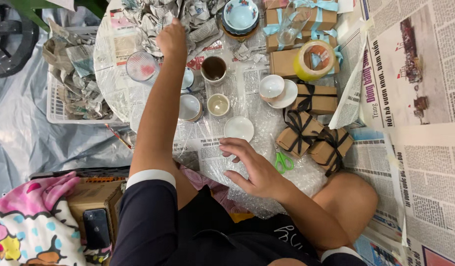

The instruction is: The person sits on the floor and wraps small ceramic bowls and cups in newspaper. They fold the newspaper around each item, tuck the edges, and place the wrapped items into a white plastic basket. The person handles the items one at a time.

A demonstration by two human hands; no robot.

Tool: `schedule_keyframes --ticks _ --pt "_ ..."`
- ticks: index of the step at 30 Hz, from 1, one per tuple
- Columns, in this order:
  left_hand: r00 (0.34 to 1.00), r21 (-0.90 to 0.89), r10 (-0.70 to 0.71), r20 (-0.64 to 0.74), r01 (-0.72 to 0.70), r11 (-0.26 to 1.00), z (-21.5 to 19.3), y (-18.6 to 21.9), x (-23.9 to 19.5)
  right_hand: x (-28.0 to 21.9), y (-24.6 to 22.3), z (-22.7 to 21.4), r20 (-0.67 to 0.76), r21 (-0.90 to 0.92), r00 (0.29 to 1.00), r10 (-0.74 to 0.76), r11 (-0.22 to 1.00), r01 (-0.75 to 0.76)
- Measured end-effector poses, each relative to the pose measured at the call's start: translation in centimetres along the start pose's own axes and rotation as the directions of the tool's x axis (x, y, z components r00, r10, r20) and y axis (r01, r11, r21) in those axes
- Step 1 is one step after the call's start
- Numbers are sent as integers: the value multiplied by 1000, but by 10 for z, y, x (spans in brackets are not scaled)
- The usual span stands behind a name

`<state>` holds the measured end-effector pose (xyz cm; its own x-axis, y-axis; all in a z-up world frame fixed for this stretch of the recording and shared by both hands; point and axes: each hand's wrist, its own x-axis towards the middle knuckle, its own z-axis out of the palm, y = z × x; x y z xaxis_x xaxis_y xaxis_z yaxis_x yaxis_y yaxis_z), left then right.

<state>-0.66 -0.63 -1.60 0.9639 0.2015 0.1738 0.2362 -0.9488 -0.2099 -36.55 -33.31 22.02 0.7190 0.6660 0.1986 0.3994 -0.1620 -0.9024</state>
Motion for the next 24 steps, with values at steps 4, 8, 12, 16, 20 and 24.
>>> schedule_keyframes --ticks 4,8,12,16,20,24 --pt "995 -3 52 -81 -53 999 -29 3 -5 0 1 2 15 -4 1000 13 1000 -13" --pt "958 76 245 -152 -236 969 -108 11 -24 -1 3 6 2 -16 1000 -21 1000 21" --pt "799 -13 452 -397 -497 867 -208 15 -96 -12 15 2 -9 150 998 69 986 -66" --pt "444 101 717 -537 -810 577 -291 8 -191 -17 44 -4 -175 661 958 229 748 -58" --pt "178 85 715 -676 -945 315 -336 18 -283 -50 71 -6 -166 888 942 291 460 14" --pt "141 10 652 -745 -975 221 -337 24 -338 -93 93 -2 -154 942 903 401 337 11"
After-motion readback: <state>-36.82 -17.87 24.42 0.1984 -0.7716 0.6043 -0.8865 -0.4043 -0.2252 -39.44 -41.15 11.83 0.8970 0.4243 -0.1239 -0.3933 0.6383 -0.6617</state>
